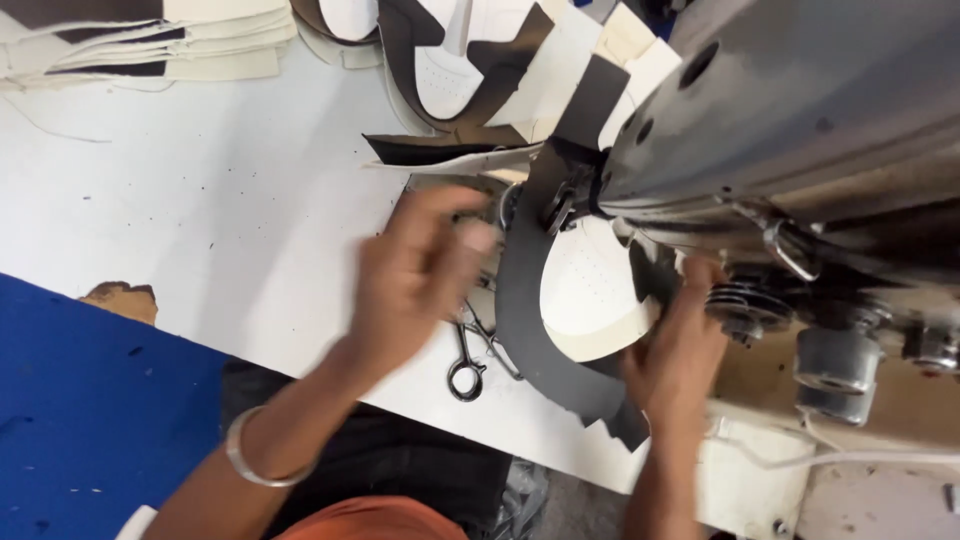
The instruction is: The person sews black straps onto white sandal soles using a sewing machine. They repeatedly pick up a sole, align the strap, guide it through the machine, and then cut the thread with scissors before placing the finished item aside.
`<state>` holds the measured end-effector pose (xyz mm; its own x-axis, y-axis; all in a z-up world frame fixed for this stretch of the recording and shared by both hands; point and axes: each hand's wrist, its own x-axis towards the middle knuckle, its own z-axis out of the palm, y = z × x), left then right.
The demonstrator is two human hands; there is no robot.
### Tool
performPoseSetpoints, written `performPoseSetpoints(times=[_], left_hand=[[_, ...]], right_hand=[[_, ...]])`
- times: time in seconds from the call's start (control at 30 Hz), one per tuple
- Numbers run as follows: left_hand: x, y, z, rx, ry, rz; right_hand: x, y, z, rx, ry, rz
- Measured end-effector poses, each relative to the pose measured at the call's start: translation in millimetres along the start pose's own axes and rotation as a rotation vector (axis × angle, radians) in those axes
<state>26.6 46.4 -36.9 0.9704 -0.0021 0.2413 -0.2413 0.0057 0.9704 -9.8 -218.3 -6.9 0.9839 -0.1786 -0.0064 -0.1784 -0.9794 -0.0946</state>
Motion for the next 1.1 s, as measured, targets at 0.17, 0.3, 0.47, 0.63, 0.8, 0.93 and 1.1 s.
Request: performPoseSetpoints(times=[0.17, 0.3, 0.47, 0.63, 0.8, 0.93, 1.1], left_hand=[[52, -4, -79, 0.871, 0.148, 0.481], [84, -21, -87, 0.905, -0.393, 0.043], [65, 5, -104, 1.155, 0.030, 0.816], [53, 12, -116, 1.261, 0.096, 1.009], [44, 17, -108, 1.270, 0.078, 1.051], [34, -18, -97, 1.314, 0.082, 1.089], [24, -8, -94, 1.101, -0.057, 0.976]], right_hand=[[-92, -28, 94, 0.447, 0.173, -0.157], [-102, -95, 76, 0.179, -0.151, -0.109], [-106, -88, 71, 0.760, -0.589, -0.008], [-132, -134, 68, 1.492, -0.462, 0.065], [-99, -205, 33, 2.123, -0.154, -0.031], [-86, -230, 36, 1.972, 0.006, 0.014], [-85, -238, 31, 1.863, 0.039, 0.032]])
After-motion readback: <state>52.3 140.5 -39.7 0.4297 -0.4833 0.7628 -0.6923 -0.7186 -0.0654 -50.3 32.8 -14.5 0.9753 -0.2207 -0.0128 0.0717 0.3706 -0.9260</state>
